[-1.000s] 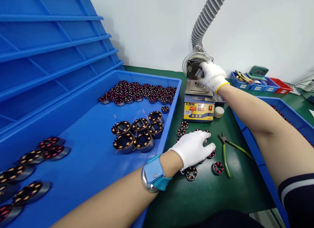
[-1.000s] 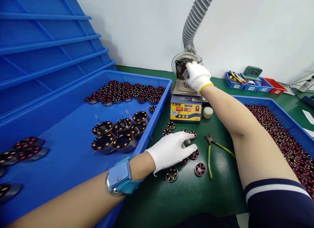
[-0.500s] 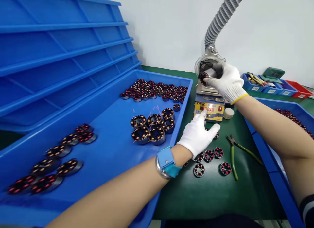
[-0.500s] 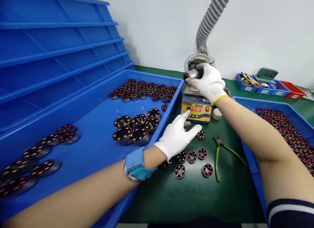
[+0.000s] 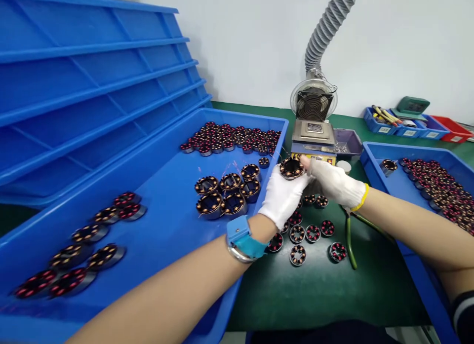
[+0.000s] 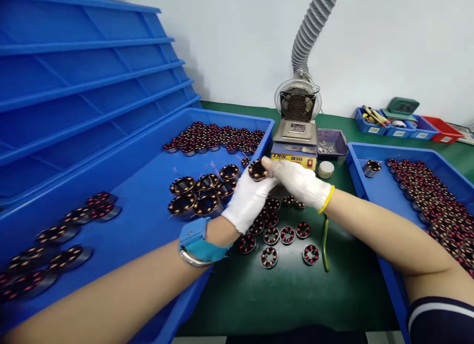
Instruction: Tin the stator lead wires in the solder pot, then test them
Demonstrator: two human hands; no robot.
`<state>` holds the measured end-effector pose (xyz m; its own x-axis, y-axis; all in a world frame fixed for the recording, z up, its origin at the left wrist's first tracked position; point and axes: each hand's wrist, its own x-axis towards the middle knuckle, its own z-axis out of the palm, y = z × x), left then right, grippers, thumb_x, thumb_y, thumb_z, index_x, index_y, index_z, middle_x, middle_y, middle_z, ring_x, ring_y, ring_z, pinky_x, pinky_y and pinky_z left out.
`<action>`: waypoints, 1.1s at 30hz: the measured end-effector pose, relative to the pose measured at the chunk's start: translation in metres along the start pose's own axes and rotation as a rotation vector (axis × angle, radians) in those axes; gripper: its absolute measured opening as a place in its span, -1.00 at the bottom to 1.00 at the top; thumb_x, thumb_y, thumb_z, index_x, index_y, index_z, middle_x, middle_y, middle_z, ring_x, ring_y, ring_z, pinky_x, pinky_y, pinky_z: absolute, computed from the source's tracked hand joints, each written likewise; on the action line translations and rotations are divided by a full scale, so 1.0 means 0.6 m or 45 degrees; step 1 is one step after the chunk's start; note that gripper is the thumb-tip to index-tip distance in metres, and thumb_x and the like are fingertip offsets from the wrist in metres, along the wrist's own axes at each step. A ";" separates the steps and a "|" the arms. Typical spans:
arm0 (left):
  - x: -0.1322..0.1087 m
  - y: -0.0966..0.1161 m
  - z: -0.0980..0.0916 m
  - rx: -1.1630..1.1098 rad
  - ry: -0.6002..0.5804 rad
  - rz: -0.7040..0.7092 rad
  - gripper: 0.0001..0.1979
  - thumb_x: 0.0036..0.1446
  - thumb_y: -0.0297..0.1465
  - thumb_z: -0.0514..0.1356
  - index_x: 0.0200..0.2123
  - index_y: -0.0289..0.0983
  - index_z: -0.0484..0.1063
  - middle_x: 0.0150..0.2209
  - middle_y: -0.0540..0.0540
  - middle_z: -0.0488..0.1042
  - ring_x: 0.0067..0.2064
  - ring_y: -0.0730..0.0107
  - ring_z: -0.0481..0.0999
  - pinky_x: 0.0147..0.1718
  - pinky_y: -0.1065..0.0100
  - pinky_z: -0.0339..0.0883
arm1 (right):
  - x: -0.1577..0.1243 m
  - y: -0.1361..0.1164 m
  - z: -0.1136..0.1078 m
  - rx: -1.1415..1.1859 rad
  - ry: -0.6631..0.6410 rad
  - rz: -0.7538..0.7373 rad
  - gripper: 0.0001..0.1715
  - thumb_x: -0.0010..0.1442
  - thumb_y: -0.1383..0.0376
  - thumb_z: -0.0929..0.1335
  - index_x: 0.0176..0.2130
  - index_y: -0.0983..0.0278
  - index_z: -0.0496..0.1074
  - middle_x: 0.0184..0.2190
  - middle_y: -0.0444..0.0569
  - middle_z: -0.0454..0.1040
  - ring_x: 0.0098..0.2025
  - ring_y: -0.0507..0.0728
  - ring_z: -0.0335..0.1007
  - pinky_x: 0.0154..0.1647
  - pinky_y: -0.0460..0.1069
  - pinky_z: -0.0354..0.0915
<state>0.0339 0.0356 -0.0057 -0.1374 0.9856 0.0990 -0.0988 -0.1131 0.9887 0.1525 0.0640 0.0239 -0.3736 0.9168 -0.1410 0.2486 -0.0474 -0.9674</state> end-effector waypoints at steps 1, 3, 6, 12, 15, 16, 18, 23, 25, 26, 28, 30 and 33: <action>-0.003 0.005 -0.001 -0.048 -0.061 -0.021 -0.59 -0.13 -0.38 0.35 -0.15 -0.30 0.39 -0.16 -0.15 0.56 -0.10 0.16 0.55 0.01 0.09 0.40 | 0.006 0.006 -0.010 0.186 -0.076 0.080 -0.42 0.09 -0.23 0.33 -0.38 0.23 0.36 -0.48 -0.07 0.41 -0.42 0.12 0.39 -0.25 0.11 0.44; -0.008 0.016 -0.003 -0.108 -0.186 -0.045 -0.55 -0.20 -0.42 0.37 -0.17 -0.33 0.39 -0.17 -0.14 0.55 -0.10 0.14 0.54 -0.01 0.10 0.42 | 0.014 0.017 -0.027 0.431 -0.194 0.242 -0.44 0.06 -0.20 0.38 -0.43 0.23 0.31 -0.59 -0.16 0.28 -0.53 0.07 0.30 -0.39 0.04 0.43; -0.013 0.024 -0.005 -0.103 -0.243 -0.073 -0.37 -0.30 -0.48 0.37 -0.05 -0.37 0.35 -0.06 -0.19 0.51 0.00 0.09 0.50 0.05 0.11 0.39 | 0.014 0.024 -0.039 0.473 -0.366 0.267 -0.52 0.05 -0.07 0.46 -0.39 0.26 0.35 -0.59 -0.16 0.31 -0.55 0.04 0.29 -0.51 -0.04 0.37; -0.014 0.001 0.005 0.282 -0.066 0.041 -0.14 -0.16 -0.39 0.37 0.22 -0.31 0.10 0.20 -0.30 0.31 0.18 0.10 0.39 0.16 0.10 0.31 | 0.020 -0.003 -0.066 0.029 -0.125 0.094 -0.57 -0.02 0.17 0.52 -0.18 0.27 0.42 -0.42 -0.07 0.50 -0.46 0.06 0.42 -0.50 -0.06 0.39; -0.016 -0.013 0.008 0.539 -0.102 0.046 -0.14 -0.04 -0.30 0.32 0.29 -0.28 0.03 0.30 -0.32 0.14 0.19 0.09 0.38 0.13 0.08 0.34 | 0.052 -0.028 -0.109 -0.401 0.367 -0.043 -0.55 -0.06 0.20 0.52 -0.15 0.26 0.48 -0.32 -0.04 0.54 -0.33 0.10 0.48 -0.30 -0.01 0.45; -0.017 -0.016 0.008 0.630 -0.145 0.043 -0.16 -0.03 -0.28 0.31 0.28 -0.28 0.05 0.33 -0.31 0.10 0.18 0.07 0.39 0.13 0.07 0.34 | 0.067 -0.036 -0.125 -0.555 0.522 -0.089 -0.55 -0.08 0.18 0.52 -0.16 0.26 0.50 -0.30 -0.05 0.55 -0.28 0.13 0.49 -0.24 0.01 0.45; -0.020 -0.018 0.007 0.794 -0.228 0.050 -0.23 -0.01 -0.26 0.30 0.26 -0.27 0.13 0.37 -0.27 0.02 0.16 0.03 0.41 0.13 0.06 0.34 | 0.099 -0.050 -0.158 -0.800 0.750 -0.179 -0.53 -0.10 0.15 0.51 -0.17 0.27 0.52 -0.28 -0.06 0.55 -0.22 0.17 0.49 -0.15 0.05 0.42; -0.025 -0.016 0.006 0.953 -0.314 0.066 -0.26 0.01 -0.23 0.25 0.25 -0.28 0.15 0.39 -0.21 -0.01 0.19 0.00 0.38 0.11 0.09 0.36 | 0.168 -0.055 -0.207 -0.963 0.900 -0.306 -0.56 -0.04 0.12 0.44 -0.18 0.31 0.52 -0.29 -0.04 0.56 -0.20 0.19 0.49 -0.09 0.06 0.40; -0.025 -0.016 0.005 0.975 -0.329 0.059 -0.25 0.03 -0.21 0.24 0.26 -0.31 0.15 0.39 -0.22 -0.01 0.20 0.01 0.37 0.11 0.10 0.36 | 0.184 -0.049 -0.210 -1.010 0.913 -0.284 -0.54 -0.04 0.10 0.42 -0.16 0.30 0.51 -0.25 0.00 0.56 -0.17 0.22 0.48 -0.07 0.08 0.39; -0.026 -0.016 0.005 0.985 -0.336 0.055 -0.25 0.03 -0.20 0.23 0.27 -0.32 0.14 0.39 -0.22 -0.01 0.20 0.01 0.37 0.11 0.10 0.36 | 0.190 -0.045 -0.209 -1.032 0.918 -0.270 -0.52 -0.03 0.09 0.42 -0.14 0.29 0.50 -0.23 0.01 0.56 -0.14 0.24 0.48 -0.05 0.10 0.39; -0.027 -0.015 0.005 1.005 -0.349 0.045 -0.23 0.03 -0.19 0.23 0.27 -0.33 0.13 0.40 -0.22 -0.02 0.21 0.01 0.36 0.11 0.12 0.36 | 0.198 -0.037 -0.207 -1.079 0.922 -0.252 -0.49 -0.02 0.07 0.40 -0.11 0.28 0.49 -0.18 0.04 0.55 -0.10 0.28 0.46 -0.03 0.15 0.38; -0.028 -0.015 0.006 1.019 -0.354 0.036 -0.22 0.03 -0.18 0.23 0.28 -0.31 0.12 0.40 -0.21 -0.02 0.21 0.02 0.36 0.11 0.13 0.35 | 0.202 -0.031 -0.205 -1.122 0.911 -0.240 -0.50 -0.02 0.07 0.39 -0.10 0.26 0.48 -0.18 0.04 0.55 -0.09 0.31 0.46 -0.04 0.18 0.38; -0.028 -0.015 0.006 1.031 -0.355 0.030 -0.23 0.03 -0.18 0.23 0.28 -0.30 0.13 0.39 -0.22 -0.01 0.21 0.02 0.36 0.13 0.15 0.32 | 0.205 -0.025 -0.202 -1.162 0.897 -0.228 -0.51 -0.02 0.08 0.39 -0.11 0.25 0.48 -0.20 0.04 0.55 -0.11 0.33 0.47 -0.07 0.20 0.38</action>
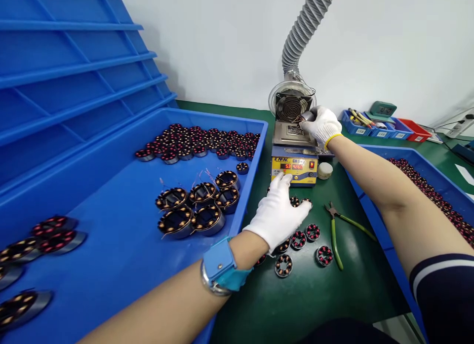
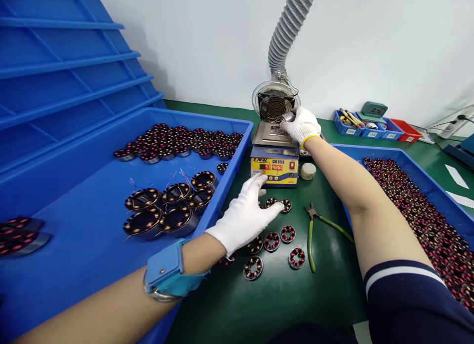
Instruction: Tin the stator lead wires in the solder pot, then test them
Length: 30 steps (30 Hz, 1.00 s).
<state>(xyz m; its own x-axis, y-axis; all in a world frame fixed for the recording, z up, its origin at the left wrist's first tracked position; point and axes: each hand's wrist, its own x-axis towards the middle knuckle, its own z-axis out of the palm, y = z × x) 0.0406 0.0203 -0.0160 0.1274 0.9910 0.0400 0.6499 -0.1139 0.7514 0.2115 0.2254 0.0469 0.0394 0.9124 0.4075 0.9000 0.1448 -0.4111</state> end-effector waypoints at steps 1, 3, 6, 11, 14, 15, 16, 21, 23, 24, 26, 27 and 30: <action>0.000 0.000 0.000 0.001 0.000 0.002 -0.23 0.03 -0.18 0.23 0.27 -0.30 0.13 0.39 -0.23 -0.01 0.21 0.02 0.37 0.13 0.14 0.31 | 0.000 0.000 0.001 -0.007 0.004 -0.003 -0.51 -0.02 0.08 0.39 -0.11 0.25 0.48 -0.20 0.05 0.55 -0.11 0.34 0.47 -0.07 0.20 0.38; 0.000 0.000 0.000 0.002 -0.002 0.009 -0.23 0.03 -0.17 0.24 0.27 -0.30 0.14 0.39 -0.24 0.00 0.21 -0.01 0.36 0.15 0.13 0.30 | -0.001 -0.001 0.001 -0.013 0.006 -0.014 -0.51 0.00 0.07 0.39 -0.11 0.25 0.48 -0.19 0.07 0.55 -0.10 0.35 0.47 -0.07 0.20 0.38; 0.000 0.000 -0.001 0.007 -0.009 0.015 -0.23 0.03 -0.17 0.23 0.27 -0.31 0.14 0.38 -0.26 0.02 0.21 -0.04 0.36 0.17 0.10 0.27 | -0.003 -0.003 0.001 -0.021 -0.002 -0.019 -0.50 0.00 0.06 0.39 -0.09 0.22 0.48 -0.15 0.06 0.55 -0.07 0.37 0.46 -0.05 0.22 0.38; 0.000 0.001 -0.001 0.015 -0.016 0.008 -0.24 0.03 -0.17 0.24 0.27 -0.28 0.15 0.36 -0.26 0.07 0.21 -0.05 0.36 0.17 0.08 0.27 | -0.006 -0.006 0.000 -0.038 -0.017 0.008 -0.42 -0.03 0.06 0.40 -0.03 0.23 0.48 -0.12 0.07 0.54 -0.05 0.36 0.46 -0.02 0.19 0.37; 0.001 0.002 -0.002 0.012 -0.034 -0.006 -0.25 0.03 -0.18 0.24 0.27 -0.28 0.15 0.35 -0.26 0.10 0.19 -0.05 0.38 0.15 0.08 0.29 | -0.005 -0.006 0.000 -0.029 -0.015 0.016 -0.41 -0.03 0.06 0.40 -0.02 0.22 0.47 -0.11 0.06 0.54 -0.05 0.35 0.45 -0.02 0.18 0.37; 0.001 0.003 -0.002 0.010 -0.040 -0.010 -0.24 0.03 -0.18 0.24 0.27 -0.28 0.14 0.35 -0.26 0.10 0.19 -0.05 0.38 0.15 0.07 0.29 | -0.005 -0.006 0.000 -0.025 -0.013 0.018 -0.42 -0.03 0.06 0.40 -0.02 0.22 0.47 -0.10 0.06 0.53 -0.04 0.35 0.45 -0.02 0.18 0.37; 0.001 0.003 -0.003 0.009 -0.043 -0.015 -0.24 0.04 -0.17 0.24 0.28 -0.29 0.14 0.35 -0.26 0.11 0.19 -0.05 0.38 0.14 0.07 0.29 | -0.004 -0.006 -0.001 -0.020 -0.009 0.022 -0.42 -0.03 0.06 0.40 -0.02 0.22 0.47 -0.10 0.06 0.53 -0.04 0.34 0.45 -0.02 0.19 0.36; 0.000 0.005 -0.004 0.012 -0.050 -0.018 -0.24 0.04 -0.18 0.23 0.28 -0.30 0.13 0.33 -0.26 0.14 0.19 -0.06 0.38 0.14 0.07 0.29 | 0.000 -0.005 -0.005 0.006 0.021 -0.020 -0.38 0.02 0.06 0.37 0.02 0.30 0.44 -0.06 0.11 0.49 -0.03 0.31 0.43 0.00 0.17 0.33; 0.000 0.005 -0.004 0.015 -0.048 -0.022 -0.24 0.04 -0.18 0.23 0.28 -0.29 0.13 0.33 -0.26 0.14 0.19 -0.06 0.39 0.13 0.06 0.30 | 0.000 -0.005 -0.005 -0.003 0.027 -0.022 -0.40 0.00 0.06 0.38 0.00 0.28 0.45 -0.08 0.10 0.50 -0.05 0.32 0.44 -0.02 0.18 0.35; 0.000 0.005 -0.004 0.015 -0.047 -0.022 -0.24 0.04 -0.18 0.23 0.28 -0.29 0.13 0.32 -0.26 0.14 0.19 -0.06 0.39 0.13 0.06 0.30 | 0.000 -0.004 -0.004 -0.012 0.026 -0.017 -0.42 -0.01 0.06 0.39 -0.02 0.27 0.46 -0.09 0.09 0.51 -0.06 0.33 0.44 -0.03 0.18 0.36; 0.000 0.004 -0.003 0.014 -0.046 -0.015 -0.24 0.04 -0.17 0.23 0.28 -0.29 0.12 0.33 -0.26 0.14 0.19 -0.06 0.38 0.14 0.06 0.29 | -0.002 -0.003 0.000 -0.033 0.028 -0.011 -0.43 -0.01 0.06 0.39 -0.03 0.24 0.47 -0.10 0.08 0.52 -0.07 0.35 0.45 -0.05 0.20 0.38; 0.000 0.004 -0.003 0.016 -0.046 -0.012 -0.23 0.04 -0.17 0.23 0.28 -0.30 0.12 0.33 -0.27 0.14 0.19 -0.06 0.38 0.15 0.07 0.28 | -0.003 -0.002 0.002 -0.043 0.028 -0.015 -0.43 -0.02 0.06 0.39 -0.03 0.22 0.47 -0.10 0.08 0.53 -0.07 0.36 0.46 -0.06 0.20 0.38; 0.000 0.002 -0.002 0.018 -0.045 -0.011 -0.23 0.04 -0.18 0.23 0.28 -0.31 0.13 0.33 -0.27 0.14 0.18 -0.06 0.38 0.16 0.06 0.27 | -0.003 0.001 0.007 -0.062 0.020 -0.040 -0.44 -0.03 0.06 0.41 -0.04 0.20 0.49 -0.13 0.06 0.54 -0.07 0.38 0.46 -0.07 0.21 0.39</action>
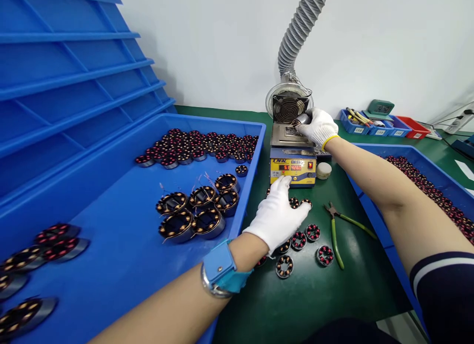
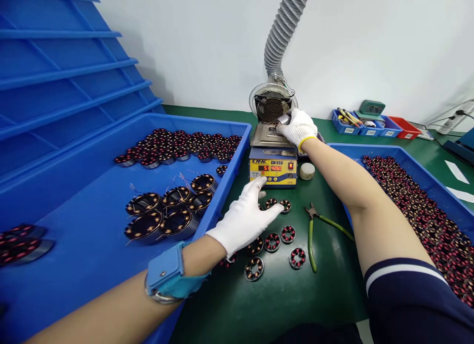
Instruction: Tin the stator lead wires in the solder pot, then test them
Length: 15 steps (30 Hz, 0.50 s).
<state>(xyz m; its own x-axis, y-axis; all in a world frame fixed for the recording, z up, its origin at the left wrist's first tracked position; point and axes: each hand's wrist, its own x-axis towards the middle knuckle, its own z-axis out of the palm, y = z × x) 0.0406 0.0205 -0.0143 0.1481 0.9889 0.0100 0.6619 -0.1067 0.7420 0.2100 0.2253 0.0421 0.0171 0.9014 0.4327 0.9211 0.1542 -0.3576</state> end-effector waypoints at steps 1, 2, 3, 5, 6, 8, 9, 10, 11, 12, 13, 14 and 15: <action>0.000 -0.001 0.000 -0.002 0.004 0.001 -0.23 0.03 -0.18 0.23 0.28 -0.30 0.13 0.32 -0.27 0.15 0.18 -0.06 0.39 0.16 0.06 0.27 | 0.001 0.001 0.001 -0.001 -0.003 -0.008 -0.45 -0.03 0.06 0.41 -0.04 0.20 0.49 -0.15 0.06 0.54 -0.08 0.38 0.46 -0.08 0.22 0.39; 0.000 -0.001 0.001 -0.005 0.011 0.005 -0.24 0.03 -0.18 0.24 0.27 -0.29 0.13 0.32 -0.27 0.16 0.17 -0.05 0.40 0.16 0.06 0.27 | 0.002 0.001 0.002 -0.001 0.001 -0.009 -0.45 -0.02 0.06 0.41 -0.04 0.20 0.49 -0.15 0.05 0.54 -0.08 0.38 0.47 -0.08 0.22 0.39; 0.000 -0.002 0.001 -0.008 0.016 0.010 -0.24 0.03 -0.19 0.24 0.27 -0.28 0.14 0.31 -0.27 0.17 0.17 -0.05 0.40 0.16 0.06 0.27 | 0.003 0.001 0.003 -0.001 0.012 -0.007 -0.46 -0.02 0.05 0.40 -0.04 0.19 0.49 -0.15 0.05 0.54 -0.09 0.38 0.47 -0.08 0.22 0.39; 0.000 -0.002 0.002 -0.011 0.021 0.014 -0.25 0.03 -0.18 0.24 0.27 -0.26 0.14 0.31 -0.26 0.18 0.16 -0.05 0.41 0.15 0.06 0.28 | 0.006 0.001 0.003 -0.005 0.031 -0.001 -0.46 -0.02 0.06 0.40 -0.04 0.18 0.49 -0.16 0.04 0.54 -0.10 0.37 0.47 -0.09 0.22 0.40; 0.000 -0.002 0.001 -0.009 0.019 0.012 -0.25 0.03 -0.18 0.24 0.27 -0.26 0.15 0.30 -0.26 0.19 0.16 -0.05 0.41 0.14 0.06 0.28 | 0.006 0.000 0.004 -0.008 0.033 -0.002 -0.47 -0.02 0.06 0.40 -0.05 0.17 0.49 -0.16 0.04 0.55 -0.11 0.36 0.48 -0.10 0.22 0.40; -0.001 -0.001 0.000 -0.002 0.009 0.006 -0.24 0.03 -0.18 0.24 0.27 -0.26 0.14 0.31 -0.26 0.18 0.16 -0.06 0.41 0.14 0.05 0.29 | 0.006 -0.001 0.004 -0.010 0.024 -0.010 -0.49 -0.03 0.06 0.40 -0.07 0.17 0.50 -0.18 0.03 0.55 -0.12 0.35 0.48 -0.10 0.20 0.41; -0.001 0.000 0.000 0.000 0.005 0.003 -0.24 0.03 -0.17 0.24 0.28 -0.27 0.13 0.31 -0.26 0.18 0.17 -0.06 0.41 0.14 0.05 0.29 | 0.005 -0.002 0.004 -0.007 0.019 -0.013 -0.48 -0.03 0.06 0.41 -0.07 0.18 0.50 -0.18 0.03 0.55 -0.12 0.35 0.48 -0.10 0.19 0.41; -0.001 0.001 -0.001 0.001 0.001 0.001 -0.23 0.03 -0.17 0.24 0.28 -0.27 0.13 0.31 -0.26 0.18 0.17 -0.07 0.40 0.14 0.05 0.29 | 0.004 -0.003 0.003 -0.003 0.012 -0.013 -0.46 -0.04 0.06 0.41 -0.06 0.18 0.50 -0.17 0.03 0.54 -0.11 0.35 0.48 -0.10 0.18 0.41; 0.000 0.001 -0.002 -0.002 -0.003 -0.001 -0.23 0.03 -0.18 0.24 0.28 -0.28 0.13 0.31 -0.26 0.18 0.17 -0.07 0.40 0.14 0.04 0.28 | 0.003 -0.004 0.002 0.003 0.004 -0.011 -0.45 -0.05 0.06 0.42 -0.06 0.19 0.50 -0.17 0.03 0.54 -0.11 0.34 0.48 -0.10 0.17 0.40; 0.000 0.002 -0.003 -0.007 -0.004 -0.002 -0.23 0.03 -0.18 0.24 0.28 -0.29 0.12 0.30 -0.27 0.18 0.17 -0.08 0.40 0.14 0.04 0.29 | 0.002 -0.005 0.000 0.010 -0.001 -0.005 -0.45 -0.05 0.07 0.42 -0.06 0.20 0.50 -0.17 0.04 0.54 -0.11 0.34 0.48 -0.09 0.17 0.40; 0.000 0.002 -0.003 -0.013 -0.005 -0.003 -0.23 0.03 -0.18 0.23 0.28 -0.29 0.12 0.30 -0.27 0.19 0.17 -0.08 0.40 0.13 0.03 0.29 | 0.001 -0.006 -0.003 0.020 -0.003 0.007 -0.45 -0.04 0.07 0.42 -0.05 0.21 0.50 -0.17 0.04 0.54 -0.10 0.34 0.48 -0.08 0.17 0.39; 0.001 0.002 -0.003 -0.021 -0.004 -0.003 -0.23 0.03 -0.19 0.23 0.28 -0.29 0.13 0.30 -0.27 0.19 0.16 -0.08 0.40 0.12 0.03 0.30 | 0.000 -0.006 -0.006 0.036 -0.004 0.018 -0.46 -0.02 0.07 0.41 -0.05 0.22 0.50 -0.17 0.05 0.54 -0.10 0.33 0.47 -0.07 0.17 0.38; 0.001 0.002 -0.003 -0.027 -0.003 -0.003 -0.23 0.03 -0.19 0.23 0.28 -0.29 0.12 0.30 -0.28 0.20 0.16 -0.08 0.41 0.11 0.02 0.30 | 0.000 -0.006 -0.011 0.061 -0.001 0.031 -0.46 -0.01 0.07 0.40 -0.04 0.24 0.49 -0.16 0.05 0.54 -0.09 0.32 0.47 -0.05 0.17 0.37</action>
<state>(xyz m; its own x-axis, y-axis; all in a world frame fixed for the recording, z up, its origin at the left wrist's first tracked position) 0.0399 0.0212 -0.0121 0.1480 0.9890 0.0067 0.6464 -0.1018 0.7562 0.2091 0.2222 0.0492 0.0388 0.9053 0.4231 0.9008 0.1516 -0.4069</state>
